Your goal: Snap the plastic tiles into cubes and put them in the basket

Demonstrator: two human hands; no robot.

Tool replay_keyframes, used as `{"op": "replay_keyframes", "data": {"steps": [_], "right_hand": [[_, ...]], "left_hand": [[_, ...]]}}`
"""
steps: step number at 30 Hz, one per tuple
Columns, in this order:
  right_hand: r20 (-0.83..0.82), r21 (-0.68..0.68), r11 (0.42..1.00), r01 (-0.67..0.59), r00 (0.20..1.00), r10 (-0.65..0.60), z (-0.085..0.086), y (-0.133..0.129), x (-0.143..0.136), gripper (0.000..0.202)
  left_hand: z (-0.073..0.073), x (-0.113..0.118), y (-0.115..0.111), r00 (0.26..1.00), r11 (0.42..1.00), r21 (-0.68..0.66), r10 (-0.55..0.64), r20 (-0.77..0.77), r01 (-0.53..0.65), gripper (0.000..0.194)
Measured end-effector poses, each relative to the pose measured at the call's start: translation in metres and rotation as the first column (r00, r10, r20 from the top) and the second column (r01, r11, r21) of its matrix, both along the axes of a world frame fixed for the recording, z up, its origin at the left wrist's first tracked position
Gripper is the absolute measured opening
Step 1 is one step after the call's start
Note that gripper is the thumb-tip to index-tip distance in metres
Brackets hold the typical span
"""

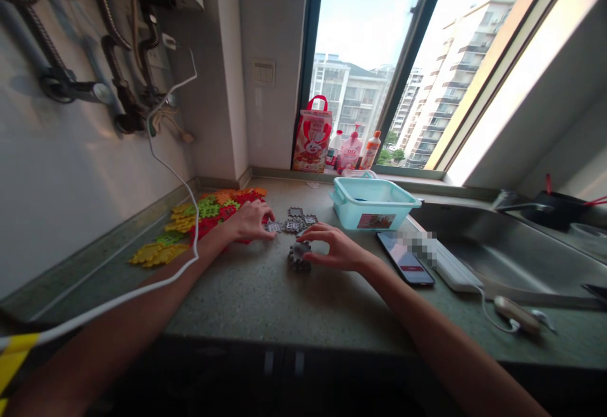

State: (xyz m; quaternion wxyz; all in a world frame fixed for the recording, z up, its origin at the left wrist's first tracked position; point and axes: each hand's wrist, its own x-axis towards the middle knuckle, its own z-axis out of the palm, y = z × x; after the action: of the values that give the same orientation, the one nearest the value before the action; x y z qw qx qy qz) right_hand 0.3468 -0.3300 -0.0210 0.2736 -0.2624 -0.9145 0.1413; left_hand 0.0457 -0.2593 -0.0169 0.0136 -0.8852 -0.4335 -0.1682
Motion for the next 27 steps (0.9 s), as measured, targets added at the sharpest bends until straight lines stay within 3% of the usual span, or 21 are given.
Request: {"op": "replay_keyframes", "data": {"steps": [4,7,9,12,16,19,23,27], "right_hand": [[-0.014,0.06,0.971,0.23,0.973,-0.23,-0.013,0.019,0.01,0.029],[0.097,0.108,0.959,0.26,0.958,-0.271,-0.024,0.032,0.017,0.033],[0.139,0.093,0.961,0.259,0.953,-0.27,-0.028,0.037,0.021,0.026],[0.147,0.078,0.961,0.264,0.951,-0.273,-0.028,0.04,0.025,0.011],[0.169,0.034,0.973,0.229,0.958,-0.231,-0.023,0.041,0.027,0.011],[0.178,0.014,0.962,0.271,0.946,-0.269,-0.022,0.041,0.028,0.017],[0.183,0.026,0.946,0.323,0.929,-0.322,-0.023,0.041,0.029,0.042],[0.214,0.068,0.939,0.338,0.914,-0.344,-0.02,0.036,0.031,0.044]], "left_hand": [[0.012,0.017,-0.02,0.977,0.986,-0.045,-0.153,0.147,0.162,0.036],[0.017,0.036,-0.04,0.944,0.953,-0.083,-0.272,0.184,0.291,0.036],[0.018,0.046,-0.051,0.933,0.94,-0.089,-0.309,0.187,0.329,0.037],[0.019,0.053,-0.06,0.932,0.937,-0.088,-0.32,0.172,0.338,0.038],[0.016,0.055,-0.061,0.944,0.945,-0.097,-0.299,0.141,0.314,0.057],[0.012,0.055,-0.062,0.96,0.956,-0.092,-0.273,0.059,0.277,0.069],[0.007,0.056,-0.064,0.97,0.97,-0.067,-0.238,-0.051,0.235,0.063],[0.009,0.057,-0.068,0.975,0.978,-0.068,-0.201,-0.091,0.195,0.055]]}}
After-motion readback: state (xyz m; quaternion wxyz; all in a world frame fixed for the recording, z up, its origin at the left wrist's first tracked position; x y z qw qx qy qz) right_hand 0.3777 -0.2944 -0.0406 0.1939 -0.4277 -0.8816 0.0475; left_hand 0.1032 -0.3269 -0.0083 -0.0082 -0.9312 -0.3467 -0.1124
